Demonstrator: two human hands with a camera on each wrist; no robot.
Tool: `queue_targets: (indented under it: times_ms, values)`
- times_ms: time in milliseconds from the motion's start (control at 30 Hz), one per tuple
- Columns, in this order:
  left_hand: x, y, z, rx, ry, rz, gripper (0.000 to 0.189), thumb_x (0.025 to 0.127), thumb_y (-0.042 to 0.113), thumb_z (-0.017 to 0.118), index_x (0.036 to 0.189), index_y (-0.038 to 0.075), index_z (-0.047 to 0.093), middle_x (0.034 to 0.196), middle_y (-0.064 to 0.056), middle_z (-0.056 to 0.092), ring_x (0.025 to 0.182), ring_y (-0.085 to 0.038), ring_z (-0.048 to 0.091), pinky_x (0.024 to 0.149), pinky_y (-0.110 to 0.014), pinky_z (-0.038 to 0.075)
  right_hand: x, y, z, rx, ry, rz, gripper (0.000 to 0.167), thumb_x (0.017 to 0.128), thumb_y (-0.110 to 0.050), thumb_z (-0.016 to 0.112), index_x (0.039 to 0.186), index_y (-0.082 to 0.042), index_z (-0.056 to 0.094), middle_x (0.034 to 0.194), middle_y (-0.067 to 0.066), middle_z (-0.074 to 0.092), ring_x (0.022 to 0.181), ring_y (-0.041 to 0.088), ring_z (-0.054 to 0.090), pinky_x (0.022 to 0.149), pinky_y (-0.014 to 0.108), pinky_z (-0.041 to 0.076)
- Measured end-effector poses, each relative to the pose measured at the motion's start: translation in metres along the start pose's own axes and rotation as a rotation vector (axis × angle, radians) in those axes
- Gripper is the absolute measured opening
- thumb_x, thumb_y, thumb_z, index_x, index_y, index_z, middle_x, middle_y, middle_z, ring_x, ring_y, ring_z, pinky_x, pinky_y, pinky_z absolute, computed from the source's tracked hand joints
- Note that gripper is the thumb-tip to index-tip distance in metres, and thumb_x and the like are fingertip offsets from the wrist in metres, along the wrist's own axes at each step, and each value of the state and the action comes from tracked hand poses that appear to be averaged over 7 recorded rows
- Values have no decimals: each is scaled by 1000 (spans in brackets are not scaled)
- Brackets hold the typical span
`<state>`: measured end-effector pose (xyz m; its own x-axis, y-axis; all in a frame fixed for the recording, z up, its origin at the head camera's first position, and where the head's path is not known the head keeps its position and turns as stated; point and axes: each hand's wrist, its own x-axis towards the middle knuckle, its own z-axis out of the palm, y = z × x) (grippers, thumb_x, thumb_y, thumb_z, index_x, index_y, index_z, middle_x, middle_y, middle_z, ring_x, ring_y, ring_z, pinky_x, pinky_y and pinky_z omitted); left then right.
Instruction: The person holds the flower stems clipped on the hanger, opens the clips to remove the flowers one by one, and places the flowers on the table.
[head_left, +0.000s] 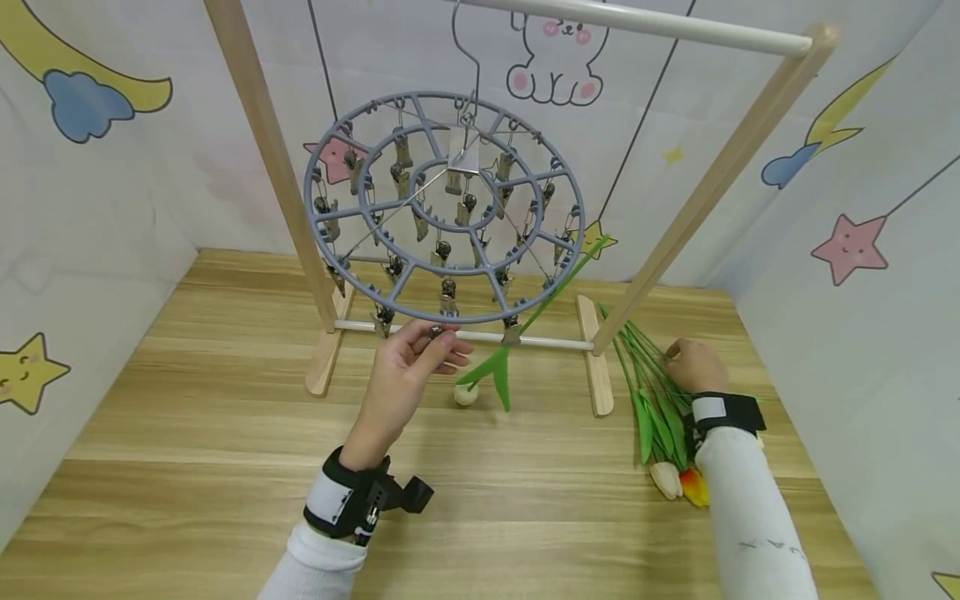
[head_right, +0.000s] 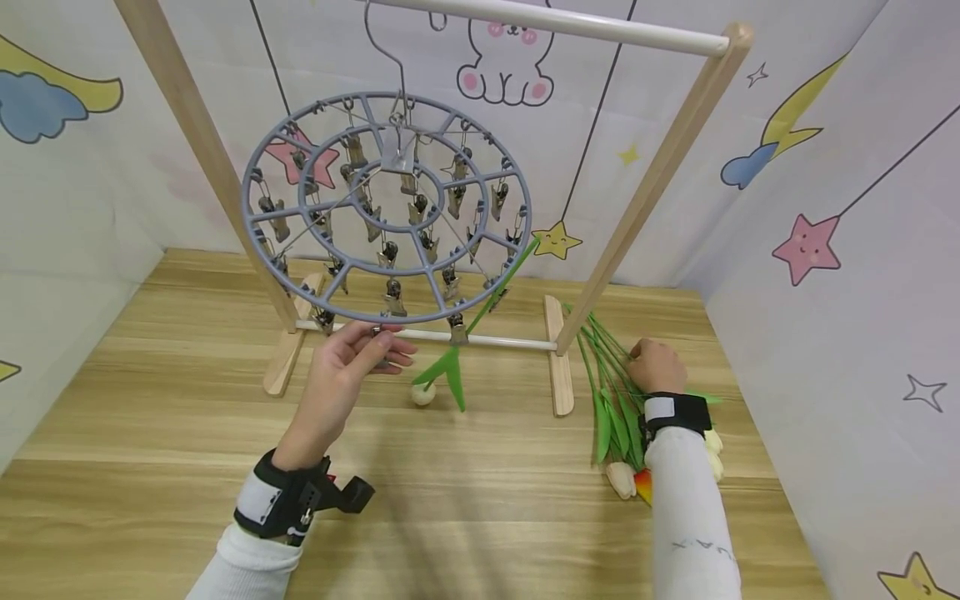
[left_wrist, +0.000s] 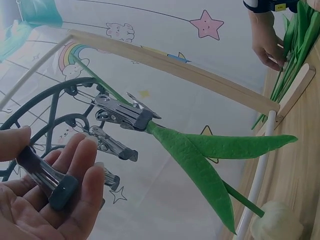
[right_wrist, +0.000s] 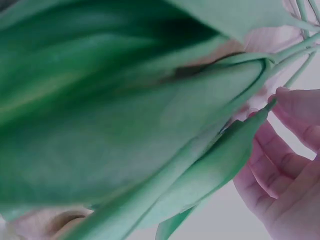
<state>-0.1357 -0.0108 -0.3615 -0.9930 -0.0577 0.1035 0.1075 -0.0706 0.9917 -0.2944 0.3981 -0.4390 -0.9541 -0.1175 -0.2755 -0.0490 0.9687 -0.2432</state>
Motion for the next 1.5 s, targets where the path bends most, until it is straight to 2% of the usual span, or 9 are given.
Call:
queue_targets:
  times_ms: [133, 267, 600, 767, 900, 1067, 1267, 1400, 1500]
  values:
    - [0, 1, 0, 13, -11, 7, 27, 103, 17, 53, 121, -1, 60, 103, -21, 72, 86, -11, 72, 79, -29, 60, -2, 2, -6, 57, -28, 15, 40, 101, -19, 47, 127, 11, 56, 122, 36, 60, 105, 50, 61, 79, 55, 54]
    - [-1, 5, 0, 20, -28, 20, 28, 104, 17, 51, 123, -2, 59, 105, -25, 70, 86, -10, 71, 81, -33, 60, -6, 2, -14, 94, -19, 18, 41, 103, -20, 43, 129, 11, 53, 123, 38, 58, 102, 50, 61, 74, 51, 53]
    - [-3, 10, 0, 33, -74, 40, 30, 106, 18, 46, 124, -3, 56, 110, -30, 69, 88, -7, 71, 81, -30, 59, -7, 5, -29, 122, 11, -51, 41, 104, -19, 43, 128, 12, 54, 122, 40, 58, 104, 52, 60, 77, 55, 53]
    - [-3, 10, 1, 34, -111, 43, 32, 106, 21, 46, 129, 0, 55, 110, -29, 69, 89, -8, 71, 80, -34, 59, -9, 2, -32, 86, -7, -101, 39, 104, -20, 47, 126, 10, 57, 121, 38, 60, 105, 52, 60, 78, 56, 54]
    - [-3, 10, 0, 42, -144, 58, 34, 107, 22, 44, 132, 0, 54, 113, -29, 68, 91, -9, 71, 82, -36, 59, -11, -4, -42, 77, -110, -173, 41, 104, -25, 47, 129, 7, 57, 123, 38, 59, 105, 50, 61, 79, 55, 54]
    - [-4, 10, 0, 63, -176, 53, 39, 108, 26, 39, 136, 2, 53, 118, -26, 68, 95, -10, 71, 86, -33, 58, -14, -18, -55, 174, -342, -246, 49, 104, -32, 49, 134, 7, 53, 127, 32, 59, 107, 40, 63, 86, 51, 55]
    - [-4, 9, -1, 107, -218, 62, 47, 109, 36, 29, 138, 4, 51, 121, -23, 68, 104, -28, 71, 91, -43, 55, -15, -44, -57, 278, -561, -347, 57, 102, -36, 52, 144, 1, 45, 144, 25, 51, 128, 41, 53, 104, 54, 48]
    - [-5, 6, -3, 175, -262, 76, 57, 108, 45, 26, 142, 4, 46, 129, -23, 64, 115, -35, 66, 100, -52, 51, -16, -62, -57, 372, -631, -453, 58, 102, -32, 51, 149, -2, 38, 151, 23, 43, 139, 44, 42, 111, 60, 38]
    - [-6, 4, -5, 278, -298, 77, 64, 106, 53, 23, 148, 8, 41, 138, -19, 58, 124, -34, 60, 107, -53, 46, -18, -76, -61, 461, -624, -512, 57, 101, -27, 52, 151, -4, 35, 154, 21, 39, 141, 43, 38, 113, 61, 35]
